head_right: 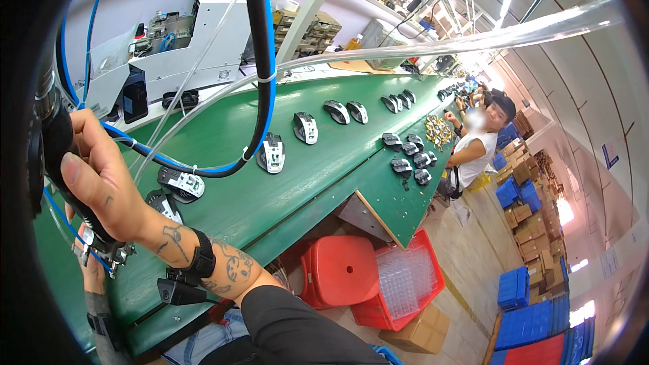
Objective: The recorder uses an electric screwdriver to attach baseplates to computer mice on an industrial assembly line.
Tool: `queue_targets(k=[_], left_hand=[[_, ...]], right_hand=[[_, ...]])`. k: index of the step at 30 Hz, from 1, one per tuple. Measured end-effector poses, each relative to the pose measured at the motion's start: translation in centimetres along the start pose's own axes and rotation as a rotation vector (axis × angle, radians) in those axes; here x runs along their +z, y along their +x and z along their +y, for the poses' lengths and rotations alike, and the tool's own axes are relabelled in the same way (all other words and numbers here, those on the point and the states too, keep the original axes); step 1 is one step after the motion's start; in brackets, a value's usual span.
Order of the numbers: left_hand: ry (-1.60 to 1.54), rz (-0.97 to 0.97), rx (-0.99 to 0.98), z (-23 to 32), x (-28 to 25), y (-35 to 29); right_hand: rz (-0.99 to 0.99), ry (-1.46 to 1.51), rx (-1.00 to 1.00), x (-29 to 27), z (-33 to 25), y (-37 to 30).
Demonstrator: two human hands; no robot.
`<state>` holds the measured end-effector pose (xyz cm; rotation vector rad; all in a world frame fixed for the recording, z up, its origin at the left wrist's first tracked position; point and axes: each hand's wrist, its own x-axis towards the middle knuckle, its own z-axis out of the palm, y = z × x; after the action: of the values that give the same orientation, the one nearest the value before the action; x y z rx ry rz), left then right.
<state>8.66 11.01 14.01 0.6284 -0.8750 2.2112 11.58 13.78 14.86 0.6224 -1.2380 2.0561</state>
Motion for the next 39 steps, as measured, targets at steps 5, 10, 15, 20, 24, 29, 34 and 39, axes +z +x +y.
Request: queue_targets(k=[5, 10, 15, 20, 24, 29, 34, 39], left_hand=[[-0.081, -0.017, -0.018, -1.5, 0.2, 0.3], [-0.081, -0.032, -0.06, -1.9, 0.4, 0.4], [-0.128, -0.062, -0.071, -2.0, 0.3, 0.4], [-0.115, -0.049, -0.073, -1.9, 0.2, 0.4], [-0.104, -0.042, -0.067, -1.6, 0.2, 0.5], [-0.091, -0.034, -0.062, -1.9, 0.3, 0.3], [-0.069, -0.028, -0.054, -1.8, 0.4, 0.4], [-0.054, -0.02, -0.046, -2.0, 0.6, 0.4]], right_hand=[[0.076, -0.133, -0.078, 1.1, -1.3, 0.2], [0.148, -0.157, 0.036, 1.4, -1.9, -0.3], [0.137, -0.191, -0.015, 1.3, -1.5, -0.3], [0.168, -0.175, 0.023, 1.6, -1.8, -0.3], [0.139, -0.186, -0.048, 1.7, -1.4, -0.4], [0.224, -0.235, 0.092, 2.1, -2.1, -0.4], [0.228, -0.242, 0.096, 2.0, -2.1, -0.5], [0.141, -0.204, -0.04, 1.3, -1.4, -0.7]])
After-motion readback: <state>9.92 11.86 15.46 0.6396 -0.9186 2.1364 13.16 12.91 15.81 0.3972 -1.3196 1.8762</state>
